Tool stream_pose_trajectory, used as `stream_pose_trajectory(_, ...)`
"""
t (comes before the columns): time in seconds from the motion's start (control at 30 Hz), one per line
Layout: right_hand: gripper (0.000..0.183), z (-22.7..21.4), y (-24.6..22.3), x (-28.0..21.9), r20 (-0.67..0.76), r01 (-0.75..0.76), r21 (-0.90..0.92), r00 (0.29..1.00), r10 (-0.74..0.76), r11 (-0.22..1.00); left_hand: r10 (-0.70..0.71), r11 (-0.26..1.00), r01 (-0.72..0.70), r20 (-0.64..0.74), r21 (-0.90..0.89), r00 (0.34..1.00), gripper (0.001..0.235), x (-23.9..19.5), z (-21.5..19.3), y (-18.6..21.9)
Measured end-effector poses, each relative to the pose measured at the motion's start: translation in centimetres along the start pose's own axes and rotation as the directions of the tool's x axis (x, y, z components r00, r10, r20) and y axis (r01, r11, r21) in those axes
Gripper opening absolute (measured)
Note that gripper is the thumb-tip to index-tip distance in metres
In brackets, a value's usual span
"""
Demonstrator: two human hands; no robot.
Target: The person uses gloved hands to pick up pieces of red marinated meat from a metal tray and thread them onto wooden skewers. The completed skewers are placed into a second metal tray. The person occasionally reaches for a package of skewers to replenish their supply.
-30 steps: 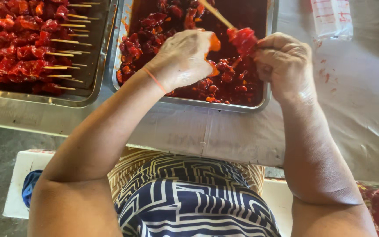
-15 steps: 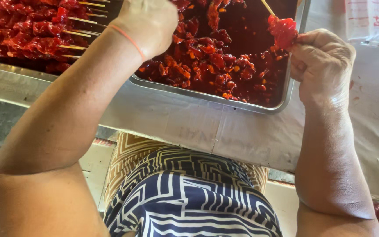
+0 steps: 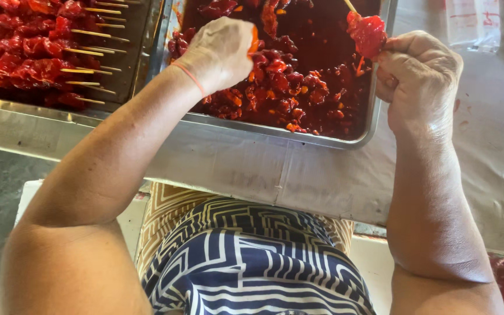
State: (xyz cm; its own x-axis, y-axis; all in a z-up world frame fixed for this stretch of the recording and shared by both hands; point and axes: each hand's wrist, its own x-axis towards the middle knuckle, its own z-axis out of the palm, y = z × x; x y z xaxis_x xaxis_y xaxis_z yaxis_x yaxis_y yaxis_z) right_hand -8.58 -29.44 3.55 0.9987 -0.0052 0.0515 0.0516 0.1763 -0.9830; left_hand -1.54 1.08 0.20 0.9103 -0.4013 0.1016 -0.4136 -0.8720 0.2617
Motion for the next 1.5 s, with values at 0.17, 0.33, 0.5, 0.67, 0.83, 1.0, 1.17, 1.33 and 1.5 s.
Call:
stream_pose_trajectory(0.17, 0.006, 0.0, -0.6, 0.0, -0.034, 0.010, 0.000, 0.999, -0.010, 1.000, -0.103, 0.803, 0.159, 0.129, -0.575, 0.986, 0.020, 1.0, -2.2, 0.4)
stream_pose_trajectory(0.33, 0.007, 0.0, -0.7, -0.2, -0.062, 0.010, -0.006, 0.998, -0.011, 1.000, 0.014, 0.997, -0.022, -0.111, -0.072, 0.994, 0.018, 1.1, -2.4, 0.6)
stream_pose_trajectory(0.5, 0.006, 0.0, -0.6, -0.1, -0.035, 0.044, -0.005, 0.998, -0.044, 0.999, 0.251, 0.968, -0.250, 0.046, -0.011, 0.967, 0.023, 0.6, -0.4, 3.3)
stream_pose_trajectory(0.67, 0.005, -0.2, -0.3, -0.1, -0.025, 0.035, 0.031, 0.999, -0.034, 0.999, 0.281, 0.932, -0.282, 0.035, 0.227, 0.959, 0.013, -0.2, 2.8, 3.9)
stream_pose_trajectory(0.83, 0.003, -0.4, -0.4, -0.1, -0.025, 0.045, 0.011, 0.999, -0.045, 0.999, 0.060, 0.985, -0.036, -0.144, 0.166, 0.988, 0.007, 2.6, 2.5, -0.7)
stream_pose_trajectory(1.0, 0.005, -0.1, -0.5, -0.1, -0.030, 0.041, 0.016, 0.999, -0.041, 0.999, -0.032, 0.950, -0.053, -0.266, -0.308, 0.963, 0.015, 2.5, -0.1, -2.8)
stream_pose_trajectory(1.17, 0.006, 0.4, -0.3, -0.4, -0.045, 0.014, -0.029, 0.999, -0.016, 0.999, -0.345, 0.336, 0.084, -0.039, -0.938, 0.938, 0.009, 2.7, -0.9, -1.5)
stream_pose_trajectory(1.33, 0.006, 1.2, -0.1, -0.6, -0.043, -0.032, -0.045, 0.999, 0.030, 0.999, -0.290, -0.306, 0.061, 0.154, -0.950, 0.945, 0.013, 2.8, -0.9, -1.4)
stream_pose_trajectory(1.5, 0.005, 2.2, 0.0, -1.0, -0.026, -0.081, -0.112, 0.997, 0.079, 0.990, -0.327, -0.296, -0.117, -0.015, -0.948, 0.945, 0.007, 2.7, 0.0, -2.0)
